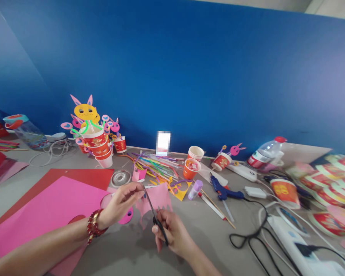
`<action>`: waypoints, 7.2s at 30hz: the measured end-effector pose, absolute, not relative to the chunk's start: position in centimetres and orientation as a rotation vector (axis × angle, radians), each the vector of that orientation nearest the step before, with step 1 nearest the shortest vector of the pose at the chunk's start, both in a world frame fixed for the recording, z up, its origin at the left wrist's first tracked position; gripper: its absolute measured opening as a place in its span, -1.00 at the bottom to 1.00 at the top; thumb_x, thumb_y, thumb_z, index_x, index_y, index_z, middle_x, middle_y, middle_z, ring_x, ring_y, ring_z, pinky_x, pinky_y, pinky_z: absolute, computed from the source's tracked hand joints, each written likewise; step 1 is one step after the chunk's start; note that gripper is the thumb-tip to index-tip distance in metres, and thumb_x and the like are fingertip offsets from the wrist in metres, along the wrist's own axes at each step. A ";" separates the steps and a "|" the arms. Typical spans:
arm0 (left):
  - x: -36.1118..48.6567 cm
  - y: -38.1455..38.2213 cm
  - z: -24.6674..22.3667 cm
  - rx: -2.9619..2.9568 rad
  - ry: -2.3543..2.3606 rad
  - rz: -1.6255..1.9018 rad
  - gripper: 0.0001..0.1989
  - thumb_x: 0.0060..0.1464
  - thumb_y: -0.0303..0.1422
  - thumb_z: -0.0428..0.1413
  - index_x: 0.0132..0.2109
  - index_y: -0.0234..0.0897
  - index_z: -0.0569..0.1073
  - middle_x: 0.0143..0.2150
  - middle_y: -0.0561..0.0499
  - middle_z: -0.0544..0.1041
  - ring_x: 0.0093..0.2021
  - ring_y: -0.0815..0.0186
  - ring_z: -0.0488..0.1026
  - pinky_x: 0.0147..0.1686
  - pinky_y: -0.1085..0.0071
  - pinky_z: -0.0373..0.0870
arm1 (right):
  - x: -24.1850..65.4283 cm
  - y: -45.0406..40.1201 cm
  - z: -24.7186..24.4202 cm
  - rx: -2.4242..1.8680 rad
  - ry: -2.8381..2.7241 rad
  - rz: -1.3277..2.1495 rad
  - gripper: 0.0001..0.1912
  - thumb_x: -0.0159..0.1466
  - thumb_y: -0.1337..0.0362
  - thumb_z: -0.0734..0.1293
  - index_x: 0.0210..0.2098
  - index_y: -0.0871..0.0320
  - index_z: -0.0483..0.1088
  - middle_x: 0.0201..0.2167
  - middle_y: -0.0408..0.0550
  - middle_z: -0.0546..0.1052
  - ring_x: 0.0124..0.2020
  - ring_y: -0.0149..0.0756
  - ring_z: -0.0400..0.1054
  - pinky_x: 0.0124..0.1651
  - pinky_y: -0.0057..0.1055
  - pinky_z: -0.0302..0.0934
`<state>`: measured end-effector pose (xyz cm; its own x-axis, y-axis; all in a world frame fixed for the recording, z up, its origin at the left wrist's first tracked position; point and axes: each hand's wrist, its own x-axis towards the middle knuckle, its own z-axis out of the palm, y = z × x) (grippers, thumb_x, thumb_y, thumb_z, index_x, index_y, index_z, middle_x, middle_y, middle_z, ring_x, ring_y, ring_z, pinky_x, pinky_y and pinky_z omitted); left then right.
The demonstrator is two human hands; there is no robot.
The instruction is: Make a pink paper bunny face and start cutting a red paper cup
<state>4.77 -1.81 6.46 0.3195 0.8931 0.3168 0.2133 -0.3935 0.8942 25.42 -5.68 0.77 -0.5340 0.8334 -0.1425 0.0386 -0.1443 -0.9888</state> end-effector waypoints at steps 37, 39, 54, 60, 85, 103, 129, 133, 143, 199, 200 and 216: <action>4.9 -2.0 6.4 1.823 0.918 1.039 -0.79 0.19 -0.40 -0.01 -0.44 -0.29 0.30 -0.48 0.09 0.35 -0.45 0.40 0.23 -0.43 0.49 0.13 | 25.1 -5.9 1.3 -1.032 -1.502 1.735 -0.35 -0.05 -0.33 0.38 -0.49 0.10 0.13 -0.75 -0.32 0.29 -0.76 -0.50 0.22 -0.68 -0.61 -0.06; 4.9 -2.0 6.4 1.823 0.916 1.041 -0.79 0.19 -0.40 -0.01 -0.43 -0.30 0.31 -0.48 0.09 0.35 -0.45 0.40 0.23 -0.42 0.49 0.13 | 25.1 -5.9 1.4 -1.021 -1.500 1.734 -0.36 -0.04 -0.33 0.38 -0.48 0.10 0.13 -0.75 -0.32 0.29 -0.77 -0.51 0.19 -0.68 -0.61 -0.05; 5.0 -1.9 6.4 1.813 0.916 1.044 -0.79 0.20 -0.39 0.00 -0.42 -0.31 0.33 -0.47 0.08 0.35 -0.46 0.41 0.23 -0.44 0.50 0.13 | 25.2 -5.8 0.7 -0.980 -1.506 1.727 -0.38 0.02 -0.31 0.36 -0.48 0.11 0.12 -0.75 -0.32 0.25 -0.78 -0.51 0.21 -0.71 -0.62 -0.11; 4.9 -2.0 6.3 1.816 0.916 1.047 -0.78 0.20 -0.40 -0.01 -0.43 -0.31 0.33 -0.47 0.08 0.36 -0.45 0.41 0.24 -0.43 0.50 0.13 | 25.2 -5.8 0.5 -0.970 -1.485 1.727 -0.37 0.00 -0.31 0.38 -0.48 0.11 0.12 -0.75 -0.34 0.21 -0.78 -0.51 0.21 -0.72 -0.63 -0.10; 4.9 -1.9 6.8 1.755 0.861 1.049 -0.75 0.21 -0.32 -0.01 -0.44 -0.30 0.33 -0.48 0.06 0.34 -0.44 0.38 0.23 -0.40 0.46 0.16 | 25.1 -5.9 1.4 -1.013 -1.513 1.716 -0.36 -0.02 -0.34 0.35 -0.48 0.09 0.11 -0.76 -0.33 0.24 -0.80 -0.51 0.16 -0.71 -0.59 -0.11; 4.8 -1.9 6.8 1.785 0.869 1.063 -0.74 0.21 -0.30 -0.03 -0.45 -0.28 0.25 -0.49 0.08 0.29 -0.45 0.38 0.19 -0.40 0.46 0.13 | 25.1 -5.9 1.2 -1.029 -1.521 1.680 -0.37 0.01 -0.33 0.34 -0.49 0.09 0.09 -0.77 -0.35 0.21 -0.80 -0.50 0.18 -0.71 -0.58 -0.18; 4.6 -1.8 6.5 1.805 0.875 1.079 -0.73 0.22 -0.30 -0.04 -0.43 -0.29 0.32 -0.46 0.05 0.34 -0.43 0.37 0.22 -0.39 0.46 0.18 | 25.7 -5.5 0.5 -1.036 -1.612 1.610 -0.40 0.09 -0.31 0.30 -0.48 0.09 0.08 -0.81 -0.34 0.24 -0.81 -0.52 0.13 -0.68 -0.58 -0.21; 4.7 -1.9 6.4 1.761 0.865 1.058 -0.75 0.22 -0.30 -0.01 -0.42 -0.30 0.35 -0.48 0.07 0.34 -0.45 0.39 0.22 -0.40 0.48 0.17 | 25.9 -5.1 0.4 -1.016 -1.515 1.586 -0.38 0.06 -0.32 0.33 -0.48 0.08 0.07 -0.75 -0.35 0.20 -0.78 -0.49 0.19 -0.69 -0.58 -0.15; 5.3 -2.6 5.6 1.400 0.572 0.986 -0.64 0.17 -0.11 0.11 -0.41 -0.31 0.33 -0.45 0.00 0.39 -0.42 0.34 0.32 -0.36 0.42 0.24 | 25.6 -4.8 1.7 -0.974 -1.209 1.487 -0.48 0.01 -0.07 0.52 -0.27 0.13 0.31 -0.38 -0.12 0.41 -0.47 -0.42 0.25 -0.45 -0.51 0.20; 5.8 -0.2 3.4 2.737 1.212 0.276 -0.85 0.13 -0.51 0.03 -0.17 -0.26 0.46 -0.19 -0.07 0.50 -0.11 0.12 0.39 -0.10 0.18 0.21 | 27.6 -3.3 1.3 -1.326 -1.852 0.815 -0.80 0.19 0.16 0.35 -0.32 0.09 0.26 -0.51 -0.20 0.45 -0.55 -0.37 0.28 -0.48 -0.50 0.17; 6.0 -0.1 3.6 2.743 1.208 0.248 -0.84 0.12 -0.51 0.04 -0.18 -0.28 0.47 -0.20 -0.09 0.50 -0.12 0.10 0.39 -0.09 0.17 0.21 | 27.6 -3.3 1.3 -1.320 -1.851 0.821 -0.81 0.18 0.16 0.35 -0.33 0.09 0.26 -0.52 -0.21 0.44 -0.55 -0.37 0.27 -0.49 -0.50 0.16; 6.5 -0.3 3.5 2.429 1.192 0.341 -0.87 0.05 -0.51 0.02 -0.32 -0.27 0.45 -0.20 -0.16 0.48 -0.09 -0.01 0.35 0.03 0.04 0.11 | 28.0 -2.7 0.8 -1.280 -1.817 0.869 -0.79 0.16 0.17 0.36 -0.34 0.10 0.25 -0.51 -0.21 0.44 -0.56 -0.38 0.27 -0.51 -0.50 0.12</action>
<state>6.46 -0.26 3.55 0.6038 0.7962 0.0375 0.6954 -0.5492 0.4635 28.00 -2.66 0.81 -0.2308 0.9554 0.1842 0.4563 0.2735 -0.8467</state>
